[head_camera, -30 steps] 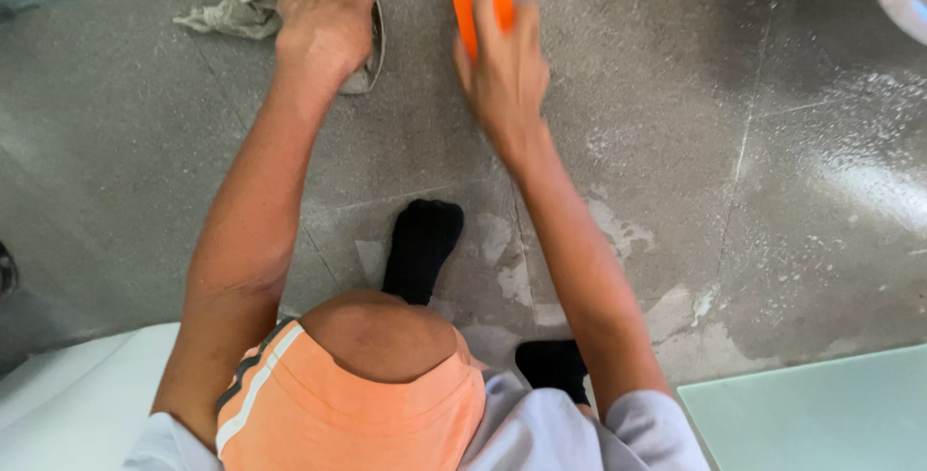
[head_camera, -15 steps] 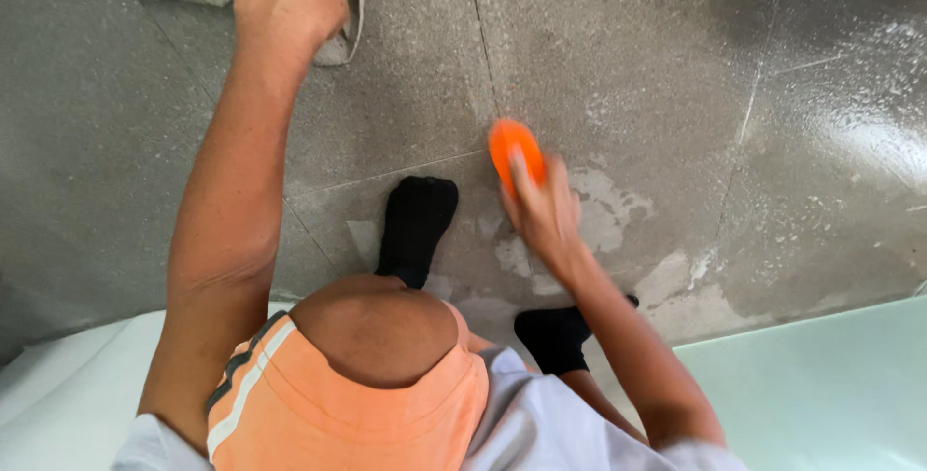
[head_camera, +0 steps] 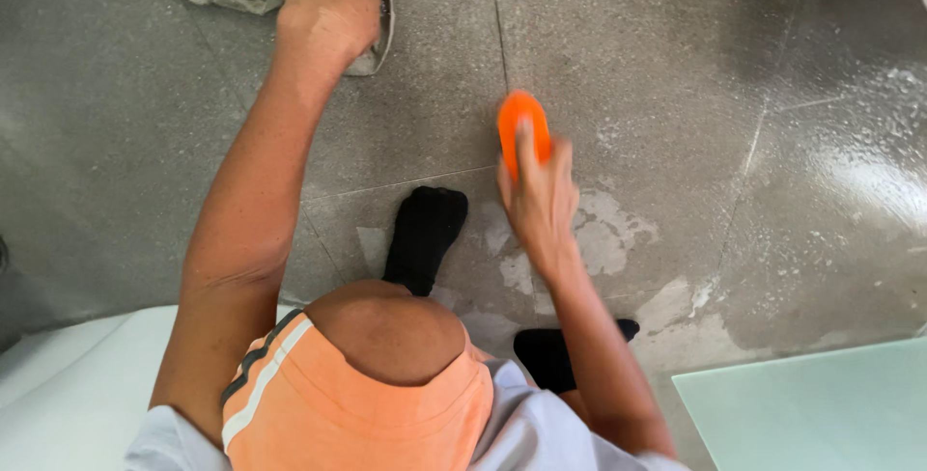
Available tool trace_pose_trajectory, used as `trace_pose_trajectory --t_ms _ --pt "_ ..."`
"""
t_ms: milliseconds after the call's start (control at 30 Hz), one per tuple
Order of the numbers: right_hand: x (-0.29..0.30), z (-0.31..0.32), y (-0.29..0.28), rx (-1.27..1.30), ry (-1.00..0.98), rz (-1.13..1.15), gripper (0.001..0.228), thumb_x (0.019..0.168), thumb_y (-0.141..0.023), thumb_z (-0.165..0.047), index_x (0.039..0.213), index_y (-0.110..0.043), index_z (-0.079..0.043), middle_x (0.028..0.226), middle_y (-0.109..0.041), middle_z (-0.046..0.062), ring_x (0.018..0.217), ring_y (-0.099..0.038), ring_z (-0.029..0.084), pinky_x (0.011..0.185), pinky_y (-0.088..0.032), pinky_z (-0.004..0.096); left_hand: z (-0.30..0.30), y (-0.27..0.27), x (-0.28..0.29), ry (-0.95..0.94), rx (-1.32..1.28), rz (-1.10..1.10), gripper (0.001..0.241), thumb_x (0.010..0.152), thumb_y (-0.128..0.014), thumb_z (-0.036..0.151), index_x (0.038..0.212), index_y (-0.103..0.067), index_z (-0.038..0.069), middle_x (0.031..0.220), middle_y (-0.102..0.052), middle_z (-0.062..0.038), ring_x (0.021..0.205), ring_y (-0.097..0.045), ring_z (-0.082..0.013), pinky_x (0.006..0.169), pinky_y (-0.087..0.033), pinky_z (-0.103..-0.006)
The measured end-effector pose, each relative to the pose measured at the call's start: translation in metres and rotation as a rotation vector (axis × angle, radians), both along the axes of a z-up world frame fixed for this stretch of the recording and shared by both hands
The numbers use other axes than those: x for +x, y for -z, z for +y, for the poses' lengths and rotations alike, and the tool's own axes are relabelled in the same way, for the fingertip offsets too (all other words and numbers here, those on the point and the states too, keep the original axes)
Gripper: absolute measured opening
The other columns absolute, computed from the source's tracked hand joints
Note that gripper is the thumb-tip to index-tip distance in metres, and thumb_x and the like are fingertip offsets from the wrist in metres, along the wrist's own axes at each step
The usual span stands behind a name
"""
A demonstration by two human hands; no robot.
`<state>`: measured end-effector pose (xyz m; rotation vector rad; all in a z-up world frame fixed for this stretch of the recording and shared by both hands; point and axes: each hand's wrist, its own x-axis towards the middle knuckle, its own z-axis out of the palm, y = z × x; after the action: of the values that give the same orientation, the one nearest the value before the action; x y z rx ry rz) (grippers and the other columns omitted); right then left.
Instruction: The person scrubs a tiled bathroom floor using a steel wool pad and an orange brush, then wipes the area with a cloth. They repeatedly dip the cloth into a metal basin of soapy water and continue scrubbing and wiping the floor near a glass shower door.
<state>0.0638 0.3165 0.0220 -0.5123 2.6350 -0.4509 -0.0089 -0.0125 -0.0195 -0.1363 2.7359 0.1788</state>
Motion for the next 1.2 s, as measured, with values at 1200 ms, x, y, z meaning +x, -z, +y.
trace_pose_trajectory --t_ms 1200 --pt "-0.121 0.275 0.039 0.068 0.673 0.502 0.067 0.105 -0.074 -0.022 0.16 -0.04 -0.003 0.136 -0.057 0.023 0.123 -0.062 0.04 0.107 -0.053 0.046 0.109 0.022 -0.059 0.132 0.25 0.562 0.03 0.095 -0.072 0.0 0.123 -0.064 0.007 0.107 -0.052 -0.016 0.085 -0.062 -0.0269 0.062 -0.053 -0.0369"
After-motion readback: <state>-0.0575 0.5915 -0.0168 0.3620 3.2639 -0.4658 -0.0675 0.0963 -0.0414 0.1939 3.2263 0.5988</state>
